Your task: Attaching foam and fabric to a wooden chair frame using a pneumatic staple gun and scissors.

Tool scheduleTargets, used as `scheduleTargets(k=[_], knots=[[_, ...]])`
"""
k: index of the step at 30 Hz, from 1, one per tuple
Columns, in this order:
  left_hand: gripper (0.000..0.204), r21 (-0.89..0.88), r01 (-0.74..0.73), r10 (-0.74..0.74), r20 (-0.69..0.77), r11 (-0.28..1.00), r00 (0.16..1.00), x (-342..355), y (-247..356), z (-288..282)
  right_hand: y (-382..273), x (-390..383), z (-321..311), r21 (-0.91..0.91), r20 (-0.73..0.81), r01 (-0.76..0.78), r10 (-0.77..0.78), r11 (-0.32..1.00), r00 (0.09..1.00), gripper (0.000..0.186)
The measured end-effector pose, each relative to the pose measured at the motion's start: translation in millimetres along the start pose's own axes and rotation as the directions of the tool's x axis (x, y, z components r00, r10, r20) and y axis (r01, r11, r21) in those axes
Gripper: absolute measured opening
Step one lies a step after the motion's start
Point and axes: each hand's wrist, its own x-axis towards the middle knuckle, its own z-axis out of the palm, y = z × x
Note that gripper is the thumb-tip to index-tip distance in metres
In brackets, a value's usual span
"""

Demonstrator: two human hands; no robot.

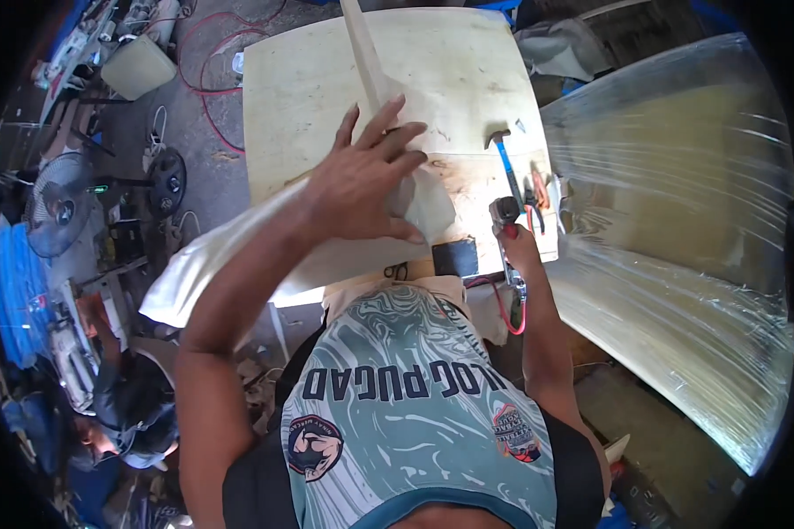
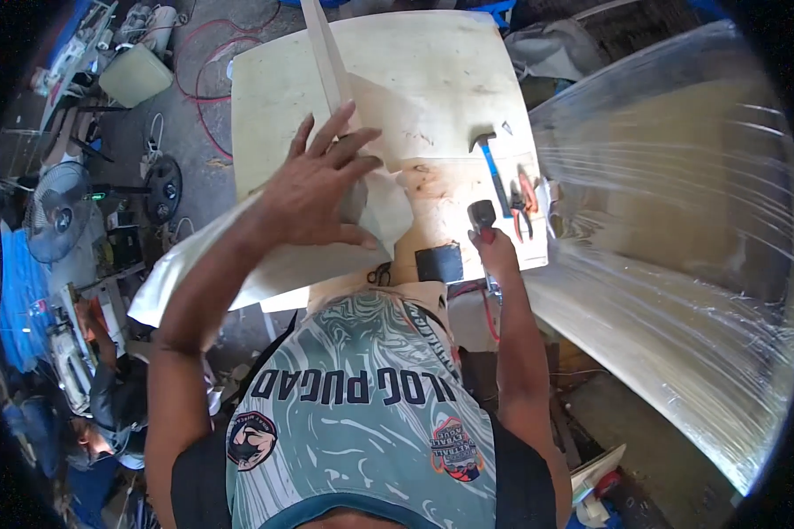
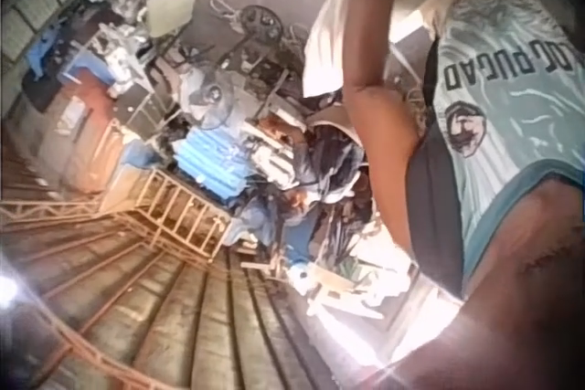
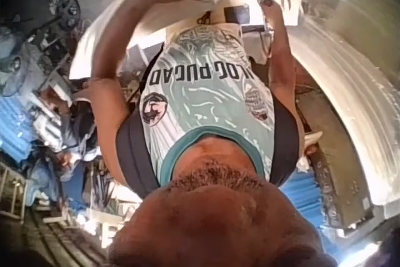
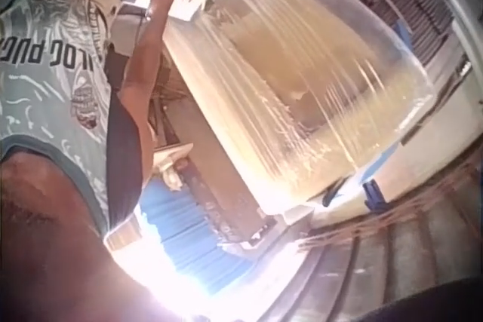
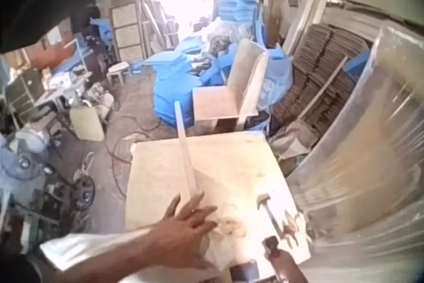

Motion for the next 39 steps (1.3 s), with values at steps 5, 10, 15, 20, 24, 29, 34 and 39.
scheduleTargets(k=[5, 10, 15, 20, 24, 29, 34, 39], knots=[[0.057, -0.183, 0.025, -0.018, 0.040, 0.983, 0.999, 10, 10, 7, 29, 19, 44, -0.108, 0.137, -0.046, 0.061, 0.993, 0.989, 0.046], [0.056, -0.109, -0.033, 0.034, 0.004, 0.993, 0.999, 14, -17, -7, 34, 37, 95, -0.436, 0.065, 0.041, -0.014, 0.899, 0.998, 0.044], [0.058, 0.018, -0.033, 0.034, -0.073, 0.999, 0.997, 2, -31, -8, 44, 66, 134, -0.580, 0.089, 0.096, -0.054, 0.809, 0.995, 0.077], [0.057, 0.031, -0.049, 0.052, -0.123, 0.998, 0.991, 19, -37, 13, 112, 90, 140, -0.580, 0.061, 0.179, -0.177, 0.795, 0.982, 0.042], [0.052, -0.014, -0.023, 0.020, -0.217, 1.000, 0.976, 8, -31, 10, 38, 67, 105, 0.059, -0.423, 0.384, -0.325, 0.922, 0.846, 0.039], [0.045, 0.143, -0.013, 0.068, -0.383, 0.990, 0.921, -4, -37, 12, -122, -60, 30, -0.275, -0.311, 0.882, -0.904, 0.383, 0.295, 0.021], [0.056, -0.046, 0.156, -0.159, -0.465, 0.987, 0.871, -92, -73, -18, -231, -119, 66, -0.360, -0.143, 0.925, -0.987, 0.121, 0.073, 0.026], [0.074, -0.199, 0.903, -0.837, 0.342, 0.380, 0.428, -285, -138, -57, -222, -119, 79, -0.343, -0.305, 0.892, -0.933, 0.293, 0.189, 0.028]])
